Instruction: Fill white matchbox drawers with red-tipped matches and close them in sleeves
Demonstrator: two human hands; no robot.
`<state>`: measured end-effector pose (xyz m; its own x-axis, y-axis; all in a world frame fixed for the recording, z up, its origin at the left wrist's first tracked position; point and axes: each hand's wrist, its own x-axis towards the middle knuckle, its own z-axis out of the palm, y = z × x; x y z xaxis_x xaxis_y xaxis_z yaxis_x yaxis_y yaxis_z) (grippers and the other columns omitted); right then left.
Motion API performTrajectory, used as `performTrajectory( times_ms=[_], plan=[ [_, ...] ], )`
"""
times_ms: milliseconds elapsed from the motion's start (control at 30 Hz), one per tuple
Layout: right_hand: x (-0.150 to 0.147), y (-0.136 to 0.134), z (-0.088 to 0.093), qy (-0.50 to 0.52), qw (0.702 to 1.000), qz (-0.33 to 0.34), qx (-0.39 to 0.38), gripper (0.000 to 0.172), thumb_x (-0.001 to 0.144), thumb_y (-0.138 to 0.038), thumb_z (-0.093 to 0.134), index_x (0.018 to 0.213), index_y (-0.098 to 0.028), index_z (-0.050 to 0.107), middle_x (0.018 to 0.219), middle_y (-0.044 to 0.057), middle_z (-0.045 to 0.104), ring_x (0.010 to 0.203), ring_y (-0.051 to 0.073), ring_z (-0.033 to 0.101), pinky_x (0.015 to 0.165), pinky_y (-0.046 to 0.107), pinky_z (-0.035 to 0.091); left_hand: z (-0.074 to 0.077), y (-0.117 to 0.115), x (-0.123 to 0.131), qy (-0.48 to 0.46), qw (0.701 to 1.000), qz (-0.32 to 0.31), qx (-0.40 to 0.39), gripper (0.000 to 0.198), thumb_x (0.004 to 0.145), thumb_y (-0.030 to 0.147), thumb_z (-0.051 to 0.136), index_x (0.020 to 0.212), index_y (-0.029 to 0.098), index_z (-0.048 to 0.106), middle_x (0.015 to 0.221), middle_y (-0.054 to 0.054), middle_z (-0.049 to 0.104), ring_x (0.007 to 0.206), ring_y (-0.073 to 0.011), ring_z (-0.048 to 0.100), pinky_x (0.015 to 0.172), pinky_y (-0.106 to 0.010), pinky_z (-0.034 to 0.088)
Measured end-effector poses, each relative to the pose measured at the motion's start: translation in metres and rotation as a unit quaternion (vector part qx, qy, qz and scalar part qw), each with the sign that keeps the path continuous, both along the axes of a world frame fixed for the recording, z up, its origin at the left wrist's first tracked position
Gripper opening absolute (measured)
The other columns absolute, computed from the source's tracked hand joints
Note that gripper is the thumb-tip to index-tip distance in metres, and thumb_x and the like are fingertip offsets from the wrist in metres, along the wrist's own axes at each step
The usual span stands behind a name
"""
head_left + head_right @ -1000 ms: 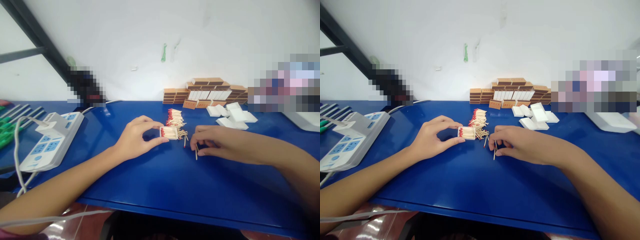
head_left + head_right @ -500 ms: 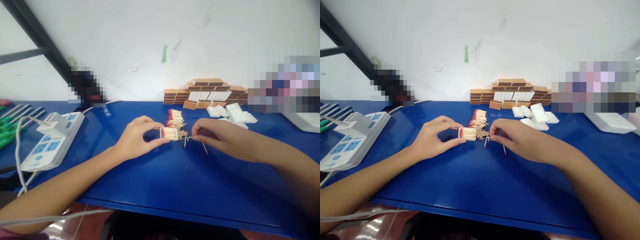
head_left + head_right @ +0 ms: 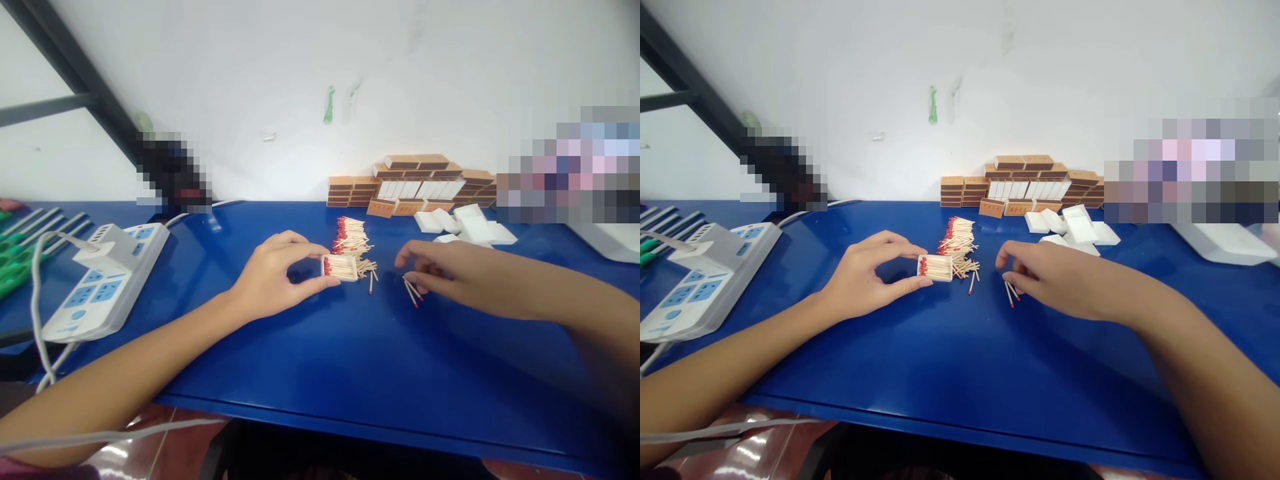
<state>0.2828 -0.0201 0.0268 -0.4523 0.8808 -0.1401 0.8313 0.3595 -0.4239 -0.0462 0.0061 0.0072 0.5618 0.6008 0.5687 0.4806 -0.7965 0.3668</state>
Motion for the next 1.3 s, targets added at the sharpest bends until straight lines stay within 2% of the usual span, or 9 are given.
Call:
performTrajectory(
  times_ms=[200,300,400,567,700,800,1000,1133,1300],
  plan=[
    [0.005,-0.001,0.007,0.014,0.999,0.049,-0.006,0.023,0.103,-0.024,0.046,0.108,-0.025,0.069,0.099,0.009,0.074,0.080,0.020,0.067,0.069,0.033,0.051,-0.001,0.001,0.000,0.003,1.000,0.002,-0.002,0.035,0.087,0.047,0.082,0.110,0.020,0.079,0.105,-0.008,0.078,0.096,-0.0221,0.071,0.089,-0.038,0.058],
    [0.008,0.005,0.003,-0.006,0.999,0.041,-0.034,0.016,0.100,-0.034,0.056,0.099,-0.026,0.070,0.099,0.007,0.073,0.082,0.021,0.065,0.069,0.034,0.050,-0.002,0.001,0.000,0.001,1.000,0.001,0.002,0.035,0.087,0.047,0.082,0.109,0.020,0.079,0.104,-0.008,0.078,0.096,-0.0220,0.071,0.089,-0.038,0.058],
    [0.010,0.009,-0.001,-0.046,0.996,0.030,-0.064,0.027,0.098,-0.052,0.059,0.095,-0.026,0.069,0.095,0.006,0.071,0.077,0.021,0.062,0.066,0.033,0.048,-0.002,0.001,0.000,0.002,1.000,-0.001,0.002,0.035,0.086,0.047,0.083,0.109,0.020,0.079,0.104,-0.008,0.078,0.096,-0.0222,0.071,0.089,-0.038,0.058],
    [0.008,0.002,-0.002,-0.051,0.996,0.004,-0.073,0.026,0.102,-0.048,0.052,0.098,-0.026,0.065,0.094,0.005,0.070,0.074,0.020,0.061,0.063,0.033,0.046,-0.003,0.001,-0.001,0.007,1.000,-0.003,-0.005,0.036,0.086,0.048,0.082,0.110,0.021,0.079,0.105,-0.008,0.078,0.097,-0.0227,0.071,0.090,-0.039,0.059],
    [-0.009,-0.005,0.004,0.013,0.999,0.020,-0.027,0.030,0.104,-0.052,0.050,0.099,-0.026,0.064,0.093,0.005,0.071,0.074,0.020,0.062,0.064,0.033,0.046,-0.004,0.000,0.000,0.005,1.000,-0.012,-0.003,0.035,0.086,0.046,0.083,0.110,0.021,0.079,0.105,-0.007,0.078,0.097,-0.0219,0.072,0.089,-0.037,0.059],
    [-0.033,-0.011,0.009,0.071,0.996,0.012,0.046,0.031,0.104,-0.052,0.049,0.098,-0.025,0.063,0.087,0.004,0.069,0.072,0.019,0.060,0.064,0.033,0.045,-0.003,-0.003,0.003,0.005,1.000,-0.030,0.001,0.037,0.085,0.045,0.084,0.111,0.020,0.078,0.104,-0.007,0.079,0.096,-0.0211,0.072,0.089,-0.037,0.059],
    [-0.070,-0.027,0.003,0.083,0.982,0.029,0.167,0.017,0.105,-0.036,0.054,0.098,-0.022,0.061,0.094,0.003,0.068,0.076,0.017,0.062,0.065,0.031,0.043,-0.002,-0.010,0.010,-0.011,0.997,-0.057,0.042,0.039,0.085,0.048,0.084,0.108,0.017,0.078,0.099,-0.008,0.079,0.092,-0.0198,0.073,0.086,-0.035,0.059],
    [-0.075,-0.030,-0.002,0.092,0.973,0.055,0.205,0.010,0.104,-0.029,0.056,0.100,-0.021,0.063,0.096,0.002,0.068,0.077,0.016,0.063,0.065,0.030,0.044,-0.003,-0.010,0.010,-0.011,0.997,-0.054,0.045,0.039,0.085,0.049,0.084,0.107,0.017,0.078,0.097,-0.007,0.079,0.091,-0.0200,0.074,0.085,-0.035,0.059],
    [-0.071,-0.025,-0.004,0.105,0.970,0.058,0.212,0.010,0.103,-0.030,0.061,0.100,-0.022,0.064,0.095,0.001,0.066,0.075,0.015,0.062,0.064,0.029,0.044,-0.002,-0.009,0.009,-0.020,0.997,-0.056,0.043,0.039,0.085,0.049,0.084,0.106,0.018,0.078,0.097,-0.007,0.079,0.089,-0.0197,0.074,0.084,-0.035,0.060]
  ],
)
